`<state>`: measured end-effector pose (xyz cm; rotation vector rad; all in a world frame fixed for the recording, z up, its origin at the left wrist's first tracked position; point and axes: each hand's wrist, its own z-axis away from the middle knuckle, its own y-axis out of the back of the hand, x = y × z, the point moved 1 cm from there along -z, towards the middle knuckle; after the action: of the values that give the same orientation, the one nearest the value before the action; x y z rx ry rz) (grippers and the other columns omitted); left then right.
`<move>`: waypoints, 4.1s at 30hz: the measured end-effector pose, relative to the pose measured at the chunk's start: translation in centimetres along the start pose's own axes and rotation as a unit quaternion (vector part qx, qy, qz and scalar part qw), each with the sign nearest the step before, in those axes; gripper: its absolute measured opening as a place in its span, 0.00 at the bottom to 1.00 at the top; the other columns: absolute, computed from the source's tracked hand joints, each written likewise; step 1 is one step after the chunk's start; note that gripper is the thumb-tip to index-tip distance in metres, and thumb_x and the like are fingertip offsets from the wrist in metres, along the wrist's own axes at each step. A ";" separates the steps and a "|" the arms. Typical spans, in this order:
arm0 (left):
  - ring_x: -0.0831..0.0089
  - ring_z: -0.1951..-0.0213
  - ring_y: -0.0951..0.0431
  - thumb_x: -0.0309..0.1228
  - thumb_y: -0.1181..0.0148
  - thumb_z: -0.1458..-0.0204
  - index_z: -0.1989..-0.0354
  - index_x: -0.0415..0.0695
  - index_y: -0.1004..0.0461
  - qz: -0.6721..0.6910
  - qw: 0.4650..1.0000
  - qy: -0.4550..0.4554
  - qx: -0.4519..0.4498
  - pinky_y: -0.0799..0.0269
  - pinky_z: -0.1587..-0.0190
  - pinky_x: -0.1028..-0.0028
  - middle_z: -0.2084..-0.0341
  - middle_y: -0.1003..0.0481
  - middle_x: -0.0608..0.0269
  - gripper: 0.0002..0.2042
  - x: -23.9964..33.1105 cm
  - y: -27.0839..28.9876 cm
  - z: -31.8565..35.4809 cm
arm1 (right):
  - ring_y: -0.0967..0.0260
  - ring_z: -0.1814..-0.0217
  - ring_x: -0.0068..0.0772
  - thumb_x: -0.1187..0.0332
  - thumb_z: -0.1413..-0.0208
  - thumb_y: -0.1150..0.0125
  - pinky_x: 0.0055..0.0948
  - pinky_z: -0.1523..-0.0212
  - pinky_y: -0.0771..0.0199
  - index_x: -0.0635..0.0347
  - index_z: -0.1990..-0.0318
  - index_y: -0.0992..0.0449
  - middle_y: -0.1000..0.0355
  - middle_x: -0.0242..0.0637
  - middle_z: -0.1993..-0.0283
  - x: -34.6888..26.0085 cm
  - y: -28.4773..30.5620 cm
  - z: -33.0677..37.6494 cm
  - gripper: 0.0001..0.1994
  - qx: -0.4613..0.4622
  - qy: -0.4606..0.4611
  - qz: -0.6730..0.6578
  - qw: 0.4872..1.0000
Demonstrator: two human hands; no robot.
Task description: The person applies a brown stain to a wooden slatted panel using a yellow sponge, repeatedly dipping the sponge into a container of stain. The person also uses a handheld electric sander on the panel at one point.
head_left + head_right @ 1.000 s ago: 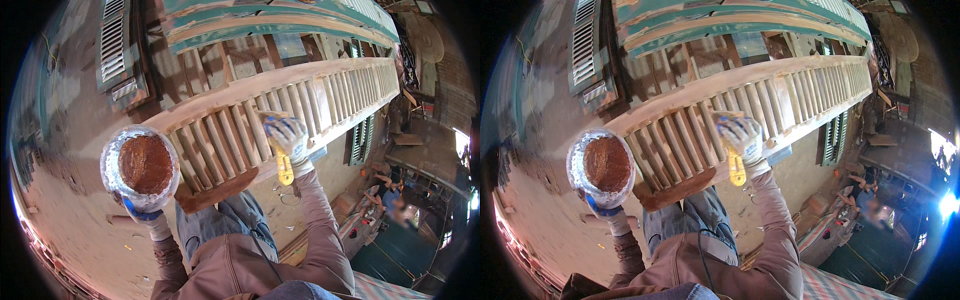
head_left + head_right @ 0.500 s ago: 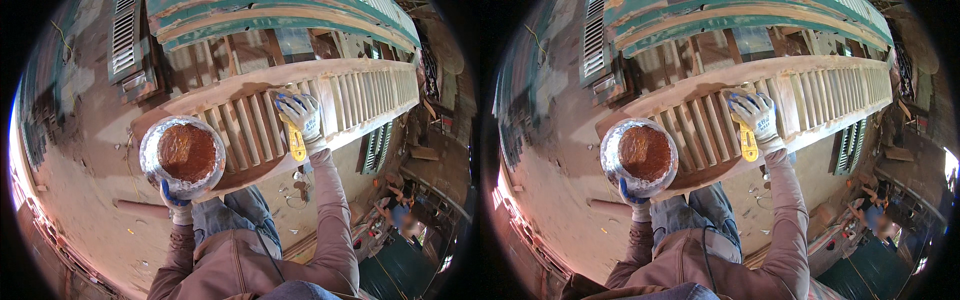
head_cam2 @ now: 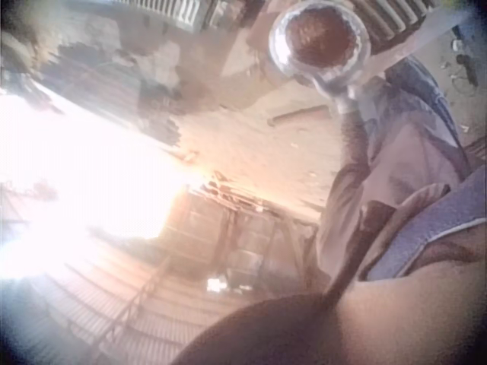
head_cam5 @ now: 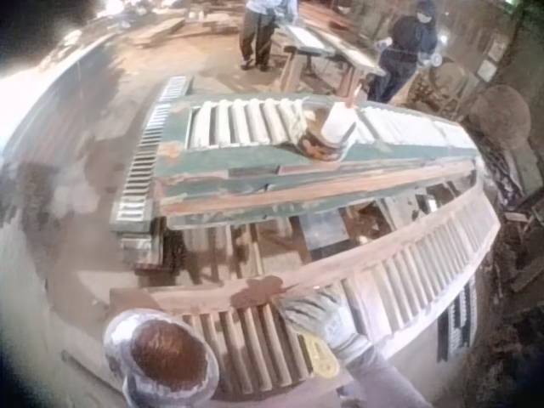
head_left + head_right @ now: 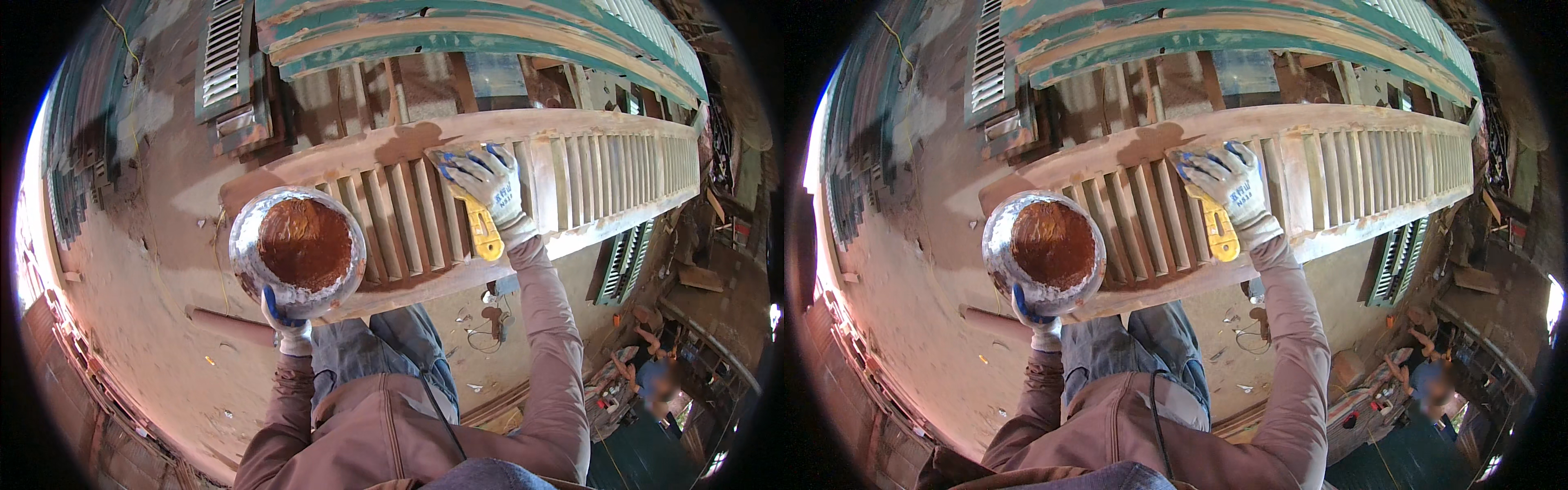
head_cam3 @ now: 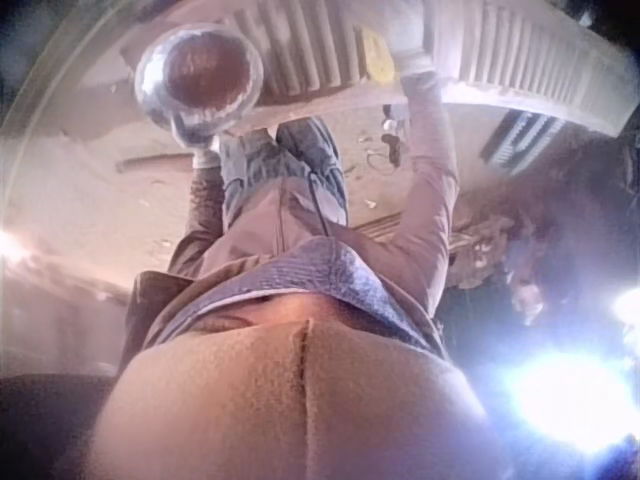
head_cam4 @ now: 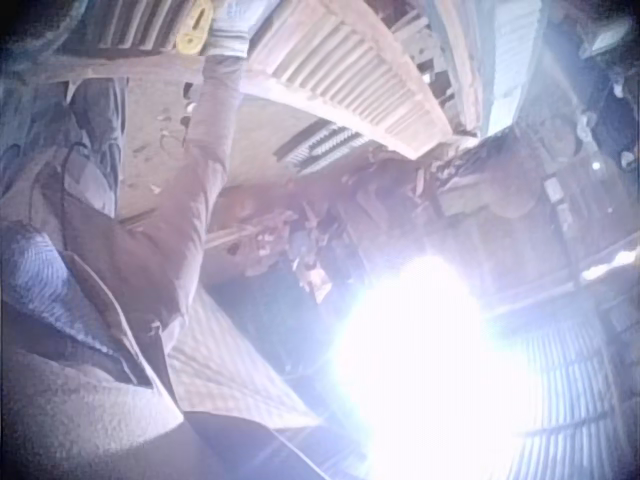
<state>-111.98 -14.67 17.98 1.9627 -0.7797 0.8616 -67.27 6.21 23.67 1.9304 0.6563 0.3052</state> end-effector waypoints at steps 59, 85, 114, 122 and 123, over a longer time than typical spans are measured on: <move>0.60 0.36 0.35 0.33 0.39 0.41 0.35 0.38 0.39 0.061 0.994 0.089 0.027 0.39 0.33 0.58 0.37 0.37 0.54 0.27 -1.0 0.9 1.9 | 0.27 0.50 0.26 0.62 0.53 0.37 0.49 0.34 0.40 0.36 0.62 0.17 0.20 0.19 0.56 -6.5 -2.0 -5.1 0.10 -0.054 0.056 -0.090 0.993; 0.51 0.32 0.42 0.48 0.34 0.46 0.30 0.40 0.44 -0.018 0.999 0.042 -0.020 0.46 0.31 0.48 0.33 0.42 0.50 0.40 0.0 1.0 -2.2 | 0.25 0.56 0.26 0.59 0.56 0.30 0.38 0.49 0.29 0.43 0.55 0.19 0.21 0.21 0.55 4.6 5.3 8.9 0.18 0.045 -0.231 0.163 0.958; 0.49 0.32 0.42 0.51 0.48 0.40 0.29 0.46 0.45 0.172 0.981 0.095 -0.002 0.44 0.32 0.44 0.30 0.45 0.48 0.35 -0.4 -1.0 -4.1 | 0.24 0.55 0.26 0.68 0.42 0.36 0.29 0.54 0.25 0.58 0.47 0.21 0.21 0.35 0.55 -18.8 8.4 8.9 0.15 0.114 -0.546 -0.403 0.726; 0.50 0.31 0.44 0.49 0.51 0.39 0.29 0.49 0.45 0.232 0.966 0.114 -0.033 0.45 0.31 0.46 0.31 0.45 0.50 0.32 -0.8 -1.1 -4.7 | 0.25 0.49 0.29 0.68 0.42 0.37 0.30 0.50 0.26 0.62 0.48 0.23 0.21 0.36 0.52 -24.8 11.2 11.2 0.15 0.277 -0.605 -0.544 0.512; 0.50 0.31 0.44 0.50 0.52 0.39 0.29 0.49 0.44 0.257 0.948 0.185 -0.031 0.46 0.30 0.47 0.30 0.44 0.51 0.32 -0.6 -0.9 -5.0 | 0.26 0.50 0.27 0.69 0.42 0.35 0.29 0.51 0.26 0.62 0.48 0.23 0.22 0.35 0.52 -26.0 11.4 10.8 0.15 0.305 -0.605 -0.570 0.465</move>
<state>-113.03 -9.81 19.27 1.4884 -1.0905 1.4430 -79.82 -20.45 31.12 1.2415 0.8578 -2.2064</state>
